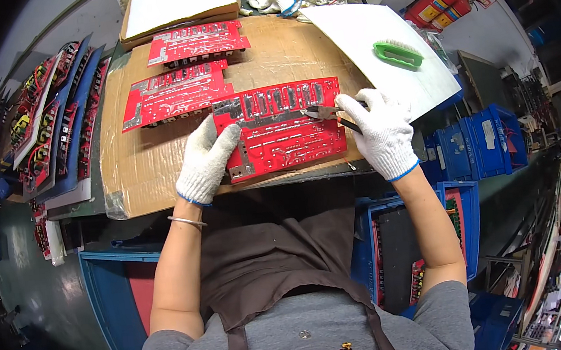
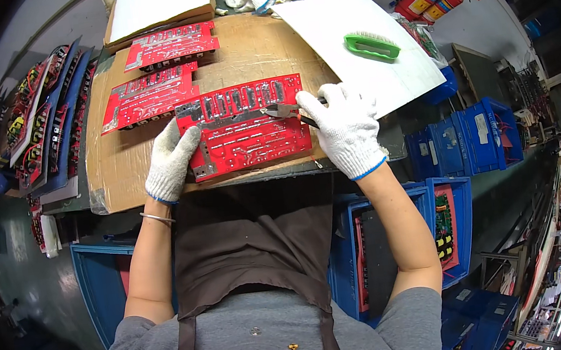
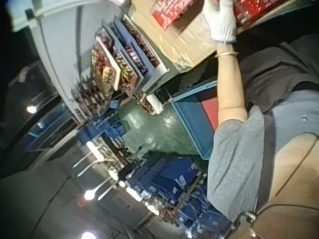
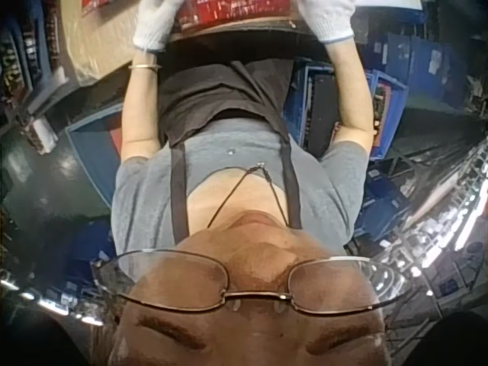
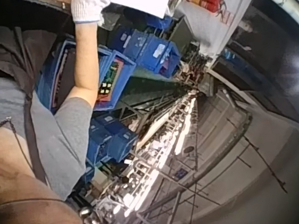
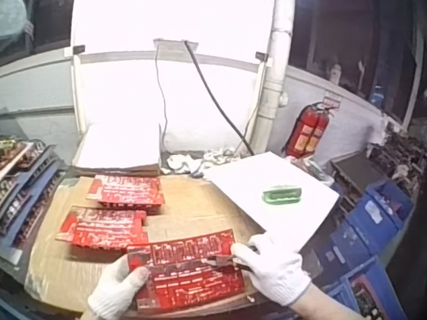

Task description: The person is using pliers to trim components on printed circuit boards and organizing them into crates at a factory workstation.

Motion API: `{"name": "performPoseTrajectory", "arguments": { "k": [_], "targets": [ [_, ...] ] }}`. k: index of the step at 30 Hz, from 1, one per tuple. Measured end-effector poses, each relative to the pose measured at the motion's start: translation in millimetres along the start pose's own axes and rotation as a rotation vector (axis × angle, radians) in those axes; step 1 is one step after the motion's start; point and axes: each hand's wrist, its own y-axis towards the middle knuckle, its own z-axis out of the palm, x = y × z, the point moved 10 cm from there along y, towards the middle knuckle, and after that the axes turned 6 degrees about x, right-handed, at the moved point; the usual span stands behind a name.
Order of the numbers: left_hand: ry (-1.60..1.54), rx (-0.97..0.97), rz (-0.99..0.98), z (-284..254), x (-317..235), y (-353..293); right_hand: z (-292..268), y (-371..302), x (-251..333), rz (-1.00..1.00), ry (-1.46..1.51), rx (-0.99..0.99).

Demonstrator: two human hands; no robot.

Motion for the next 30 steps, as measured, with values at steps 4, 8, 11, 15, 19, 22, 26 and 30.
{"name": "performPoseTrajectory", "arguments": {
  "k": [4, 8, 11, 15, 19, 22, 26, 30],
  "targets": [
    [-0.012, -0.001, -0.001, -1.7, 0.3, 0.0, 9.7, -2.4, 0.4, -0.06, 0.06, 0.025],
    [0.007, -0.009, 0.009, -3.5, -0.3, -3.0, -2.1, -9.5, 9.0, -0.047, 0.11, -0.038],
    [-0.001, -0.008, -0.003, -2.2, -0.2, -2.8, -13.4, -27.9, 9.3, 0.022, 0.197, -0.09],
    [0.004, 0.018, -0.004, 2.4, -1.3, 1.3, -18.0, -69.8, -6.8, 0.274, 0.257, -0.02],
    [0.009, -0.003, 0.038, -2.7, 0.0, 1.2, -15.4, -145.9, -44.8, 0.507, 0.369, -0.061],
    [-0.002, -0.019, 0.039, -4.8, -6.2, -1.3, -16.9, -200.0, -72.5, 0.721, 0.261, 0.076],
    [0.09, -0.028, 0.043, -11.3, -0.9, 1.1, -27.9, -225.0, -86.6, 0.76, 0.178, 0.118],
    [0.083, -0.042, 0.024, -8.5, 1.6, -0.2, -18.7, -221.9, -90.3, 0.763, 0.069, 0.212]
  ]
}}
